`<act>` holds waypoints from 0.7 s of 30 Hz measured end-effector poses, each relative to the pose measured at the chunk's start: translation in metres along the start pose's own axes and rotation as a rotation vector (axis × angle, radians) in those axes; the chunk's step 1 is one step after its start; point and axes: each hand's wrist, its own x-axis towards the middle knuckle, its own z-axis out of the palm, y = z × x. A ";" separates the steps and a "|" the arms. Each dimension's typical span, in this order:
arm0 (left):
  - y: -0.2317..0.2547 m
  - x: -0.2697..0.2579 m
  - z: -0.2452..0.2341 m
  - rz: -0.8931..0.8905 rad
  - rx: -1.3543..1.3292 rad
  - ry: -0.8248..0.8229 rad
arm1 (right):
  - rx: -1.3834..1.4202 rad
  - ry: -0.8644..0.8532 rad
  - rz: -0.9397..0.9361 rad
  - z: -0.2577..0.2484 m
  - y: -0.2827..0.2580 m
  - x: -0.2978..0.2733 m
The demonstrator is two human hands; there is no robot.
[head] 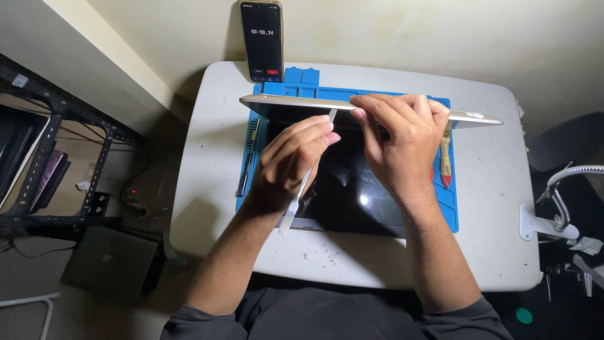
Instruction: The person uses a screwdriver to remove screws from the back of a silver laptop placed on a blue mat. They then use a plastic pry tool to separate the laptop's screen bezel from the main body, working along the edges to release the clips.
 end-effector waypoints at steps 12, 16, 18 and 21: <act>-0.014 0.024 -0.008 -0.354 -0.077 -0.272 | -0.025 -0.046 -0.011 -0.003 0.000 -0.002; -0.015 0.031 -0.008 -0.429 -0.135 -0.304 | -0.032 -0.083 -0.039 -0.017 0.009 -0.002; -0.015 0.032 -0.009 -0.434 -0.123 -0.289 | -0.096 -0.114 -0.016 -0.026 0.023 -0.006; -0.017 0.012 -0.005 -0.352 -0.163 -0.183 | -0.113 -0.117 0.093 -0.041 0.042 -0.015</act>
